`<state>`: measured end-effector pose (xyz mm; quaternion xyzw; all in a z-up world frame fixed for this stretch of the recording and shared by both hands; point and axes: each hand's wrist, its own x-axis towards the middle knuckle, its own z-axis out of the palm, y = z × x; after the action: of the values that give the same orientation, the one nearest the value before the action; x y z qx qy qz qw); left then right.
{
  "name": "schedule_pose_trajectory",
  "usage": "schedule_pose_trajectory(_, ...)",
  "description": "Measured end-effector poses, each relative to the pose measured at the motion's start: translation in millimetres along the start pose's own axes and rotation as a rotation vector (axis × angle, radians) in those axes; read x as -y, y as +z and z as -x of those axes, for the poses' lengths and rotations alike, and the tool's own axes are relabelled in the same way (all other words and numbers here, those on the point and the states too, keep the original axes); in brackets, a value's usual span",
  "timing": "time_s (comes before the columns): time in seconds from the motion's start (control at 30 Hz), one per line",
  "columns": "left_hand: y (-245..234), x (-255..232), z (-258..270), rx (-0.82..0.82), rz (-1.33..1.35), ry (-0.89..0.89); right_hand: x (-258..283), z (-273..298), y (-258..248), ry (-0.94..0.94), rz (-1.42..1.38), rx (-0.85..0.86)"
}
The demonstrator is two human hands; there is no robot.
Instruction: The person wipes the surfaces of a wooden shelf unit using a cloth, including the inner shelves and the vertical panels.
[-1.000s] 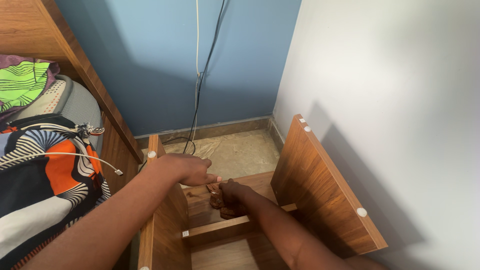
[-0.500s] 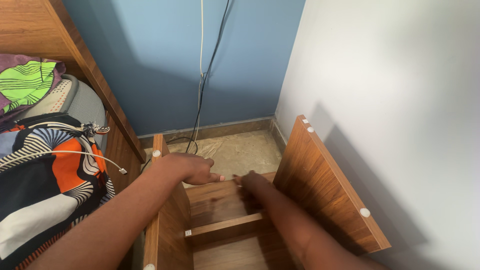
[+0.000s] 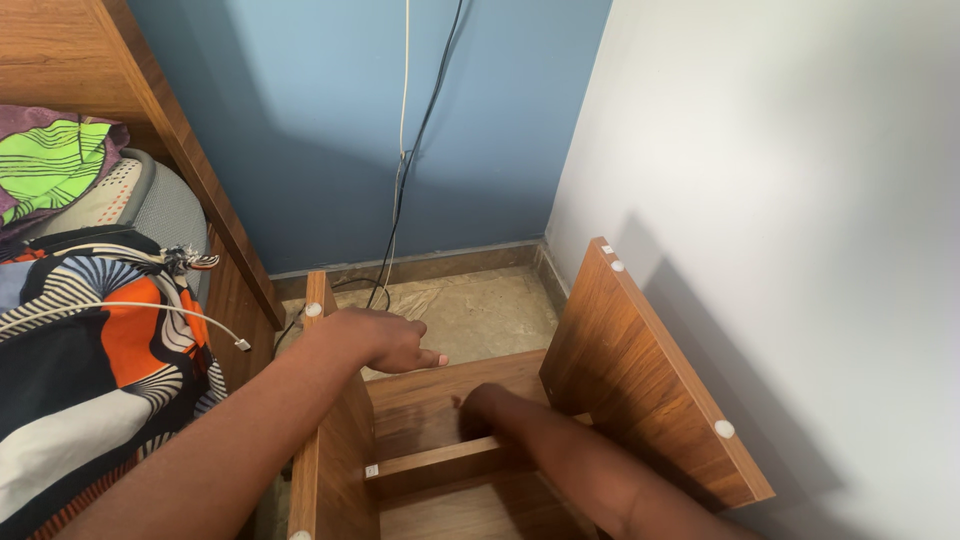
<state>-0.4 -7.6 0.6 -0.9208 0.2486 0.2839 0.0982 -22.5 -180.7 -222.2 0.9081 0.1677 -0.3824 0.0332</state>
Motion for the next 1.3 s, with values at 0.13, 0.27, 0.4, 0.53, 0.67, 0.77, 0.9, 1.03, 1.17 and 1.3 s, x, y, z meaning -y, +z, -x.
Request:
schedule_pose_trajectory(0.13, -1.0, 0.0, 1.1, 0.009, 0.002, 0.013, 36.0, -16.7, -17.6, -0.154, -0.040, -0.036)
schedule_pose_trajectory(0.27, -2.0, -1.0, 4.2, 0.011, 0.000, 0.019, 84.5, -23.2, -31.8, -0.366, -0.135, -0.183)
schedule_pose_trajectory(0.4, -0.5, 1.4, 2.5, 0.005, 0.007, 0.020, 87.8, -52.4, -23.2, -0.566, -0.223, -0.336)
schedule_pose_trajectory(0.53, -0.4, 2.9, 0.5, -0.011, 0.013, 0.033, 30.7, -87.9, -16.7, -0.318, -0.048, -0.668)
schedule_pose_trajectory(0.67, 1.2, 3.5, -0.6, -0.012, 0.004, 0.046, -6.3, -67.1, -17.5, -0.131, 0.068, -0.718)
schedule_pose_trajectory(0.77, 1.9, 2.5, -2.0, 0.006, 0.000, 0.029, -38.1, -7.6, -31.4, 0.060, 0.171, -0.367)
schedule_pose_trajectory(0.9, 3.4, 3.4, -5.3, -0.010, -0.001, 0.048, -47.3, 43.0, -30.5, 0.180, 0.139, -0.105)
schedule_pose_trajectory(1.03, 5.0, 3.7, -6.5, -0.004, 0.003, 0.031, -27.0, 33.4, -20.2, 0.155, 0.051, -0.002)
schedule_pose_trajectory(1.17, 2.5, 2.6, -3.9, 0.009, 0.017, 0.016, 1.4, 6.4, -15.5, 0.123, -0.042, 0.049)
schedule_pose_trajectory(1.3, 0.8, 2.2, 2.0, -0.001, 0.006, 0.003, 47.9, -21.6, -24.6, 0.067, -0.292, 0.084)
